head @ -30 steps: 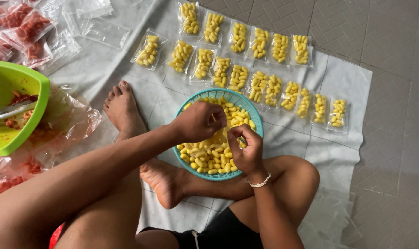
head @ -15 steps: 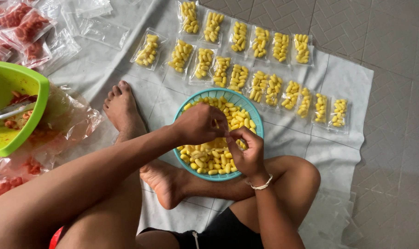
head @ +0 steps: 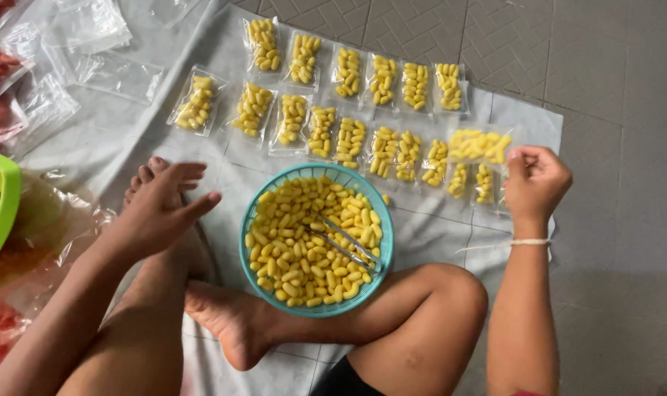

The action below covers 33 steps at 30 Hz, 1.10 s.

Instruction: Packaging small yellow snacks into plastic bags using tongs

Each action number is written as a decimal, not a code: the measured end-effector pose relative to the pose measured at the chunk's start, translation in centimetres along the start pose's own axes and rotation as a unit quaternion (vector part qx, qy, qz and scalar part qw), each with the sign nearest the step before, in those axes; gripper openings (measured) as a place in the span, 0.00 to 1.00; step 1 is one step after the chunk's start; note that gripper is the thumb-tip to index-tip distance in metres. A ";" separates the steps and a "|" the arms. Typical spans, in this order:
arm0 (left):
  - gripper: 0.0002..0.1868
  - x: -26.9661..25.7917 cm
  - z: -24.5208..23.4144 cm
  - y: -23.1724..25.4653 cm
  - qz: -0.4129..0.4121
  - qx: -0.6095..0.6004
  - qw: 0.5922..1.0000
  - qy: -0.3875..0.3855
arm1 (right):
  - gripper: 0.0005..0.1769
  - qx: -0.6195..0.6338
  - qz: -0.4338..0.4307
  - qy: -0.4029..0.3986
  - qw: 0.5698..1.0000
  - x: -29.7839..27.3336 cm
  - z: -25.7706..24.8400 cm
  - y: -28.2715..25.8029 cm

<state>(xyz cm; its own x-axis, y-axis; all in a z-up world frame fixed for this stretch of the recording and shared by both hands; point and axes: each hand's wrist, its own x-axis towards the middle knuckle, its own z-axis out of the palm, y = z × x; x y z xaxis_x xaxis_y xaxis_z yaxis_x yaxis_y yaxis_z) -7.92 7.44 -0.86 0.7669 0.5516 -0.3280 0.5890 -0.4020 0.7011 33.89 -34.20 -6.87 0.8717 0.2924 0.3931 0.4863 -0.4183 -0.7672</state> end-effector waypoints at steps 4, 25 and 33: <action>0.48 -1.5 3.2 -9.2 -0.172 0.056 0.982 -0.054 | 0.03 -0.225 -0.146 0.032 0.963 6.5 -0.3 5.8; 0.44 0.6 4.2 -11.6 -0.256 -0.032 0.964 -0.068 | 0.08 -0.374 -0.064 -0.076 0.922 6.1 6.3 13.1; 0.39 1.7 5.4 -14.5 -0.195 0.008 0.980 -0.032 | 0.37 -0.252 -0.059 -0.244 0.935 8.6 11.3 9.7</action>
<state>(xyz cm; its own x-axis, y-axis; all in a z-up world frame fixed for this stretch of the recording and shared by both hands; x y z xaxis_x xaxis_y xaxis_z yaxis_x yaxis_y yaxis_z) -13.81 10.27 -15.01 0.4969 0.6196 -0.6077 0.8440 -0.1821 0.5044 45.42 -26.06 -16.67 0.7384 0.6686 0.0878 0.6516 -0.6739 -0.3483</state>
